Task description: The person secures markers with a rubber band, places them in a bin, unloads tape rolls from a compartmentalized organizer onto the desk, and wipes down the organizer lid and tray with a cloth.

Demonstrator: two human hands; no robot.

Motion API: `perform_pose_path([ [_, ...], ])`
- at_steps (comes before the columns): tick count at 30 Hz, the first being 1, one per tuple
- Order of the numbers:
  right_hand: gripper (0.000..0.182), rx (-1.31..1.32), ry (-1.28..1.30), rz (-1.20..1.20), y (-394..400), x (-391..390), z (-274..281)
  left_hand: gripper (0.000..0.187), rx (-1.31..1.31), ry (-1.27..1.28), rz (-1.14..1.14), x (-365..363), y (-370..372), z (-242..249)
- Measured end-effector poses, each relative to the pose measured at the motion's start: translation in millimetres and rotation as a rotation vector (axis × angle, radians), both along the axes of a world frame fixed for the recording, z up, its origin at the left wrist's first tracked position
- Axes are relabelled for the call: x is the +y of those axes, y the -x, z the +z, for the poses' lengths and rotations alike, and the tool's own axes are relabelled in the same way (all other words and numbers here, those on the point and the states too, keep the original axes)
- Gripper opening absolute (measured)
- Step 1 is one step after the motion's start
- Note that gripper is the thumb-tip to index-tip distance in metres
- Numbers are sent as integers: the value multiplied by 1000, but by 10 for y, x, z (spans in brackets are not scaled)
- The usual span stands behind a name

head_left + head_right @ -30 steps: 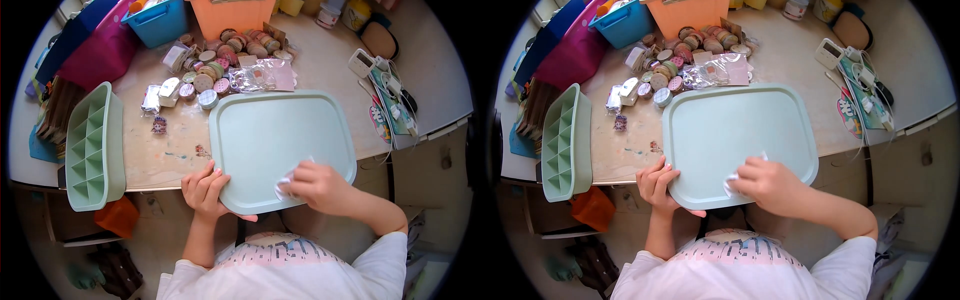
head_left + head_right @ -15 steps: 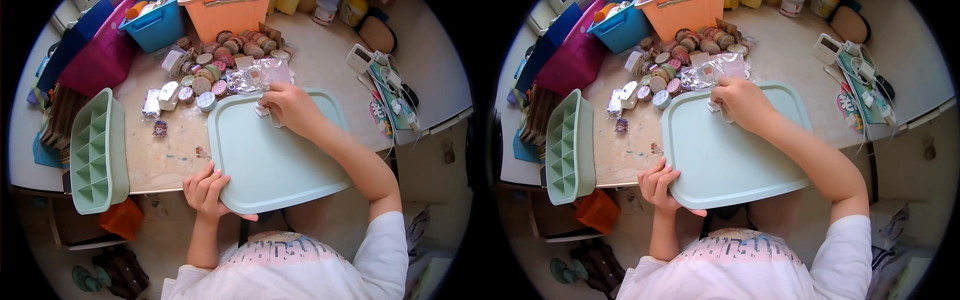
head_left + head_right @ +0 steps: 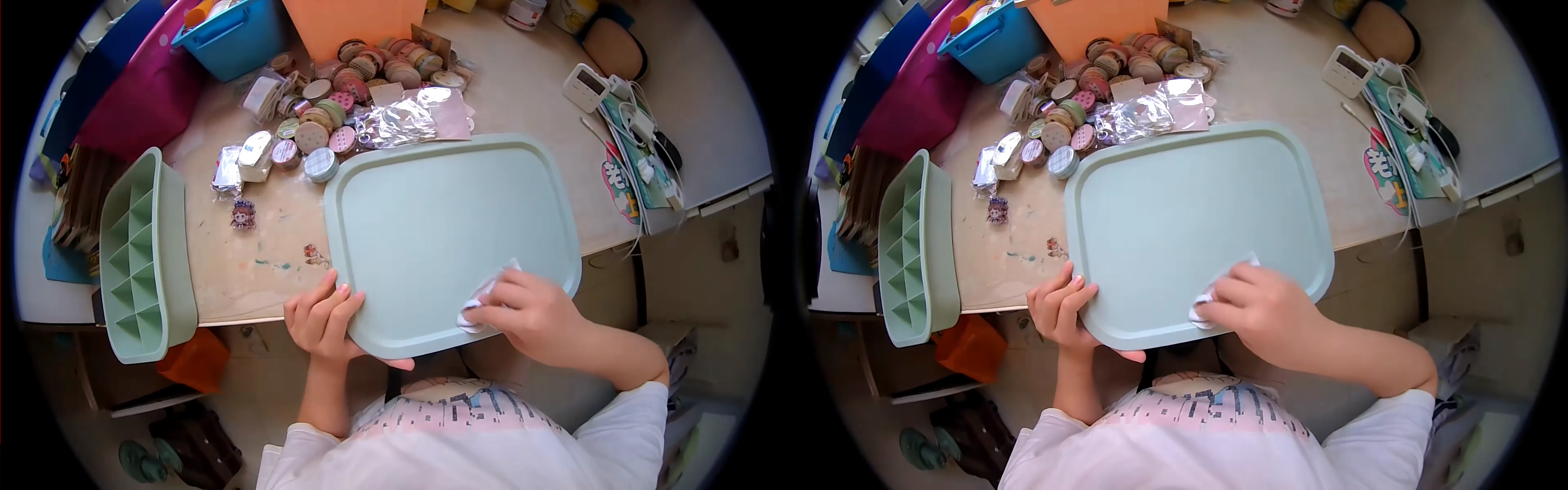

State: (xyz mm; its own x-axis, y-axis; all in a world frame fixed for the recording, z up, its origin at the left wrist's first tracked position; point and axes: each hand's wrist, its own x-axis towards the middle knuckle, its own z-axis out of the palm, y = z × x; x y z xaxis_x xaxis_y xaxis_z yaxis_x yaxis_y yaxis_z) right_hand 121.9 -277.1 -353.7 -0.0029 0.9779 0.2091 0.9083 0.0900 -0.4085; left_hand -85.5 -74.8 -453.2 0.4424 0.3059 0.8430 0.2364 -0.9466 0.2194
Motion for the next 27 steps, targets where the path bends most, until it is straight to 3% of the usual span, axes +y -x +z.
perform_pose_path([
  [3,18,-46,-75,-76,-175,357,-55,45,-8,-11,4,4,10,-10],
  [5,27,-22,-118,-104,-357,650,-93,57,-19,-13,12,1,-3,-23],
  [11,20,-64,-236,-175,-821,1344,-286,87,10,8,-46,14,54,-62],
  [15,18,-140,-251,-192,-679,1132,-294,89,186,112,-114,-39,150,336],
  [17,20,-78,-208,-176,-564,918,-228,88,565,168,-186,-105,161,720],
  [20,22,-56,-133,-140,-341,537,-128,95,662,286,-195,-248,11,811],
  [27,24,-109,-25,11,13,-116,47,89,803,315,-193,-330,-185,944],
])
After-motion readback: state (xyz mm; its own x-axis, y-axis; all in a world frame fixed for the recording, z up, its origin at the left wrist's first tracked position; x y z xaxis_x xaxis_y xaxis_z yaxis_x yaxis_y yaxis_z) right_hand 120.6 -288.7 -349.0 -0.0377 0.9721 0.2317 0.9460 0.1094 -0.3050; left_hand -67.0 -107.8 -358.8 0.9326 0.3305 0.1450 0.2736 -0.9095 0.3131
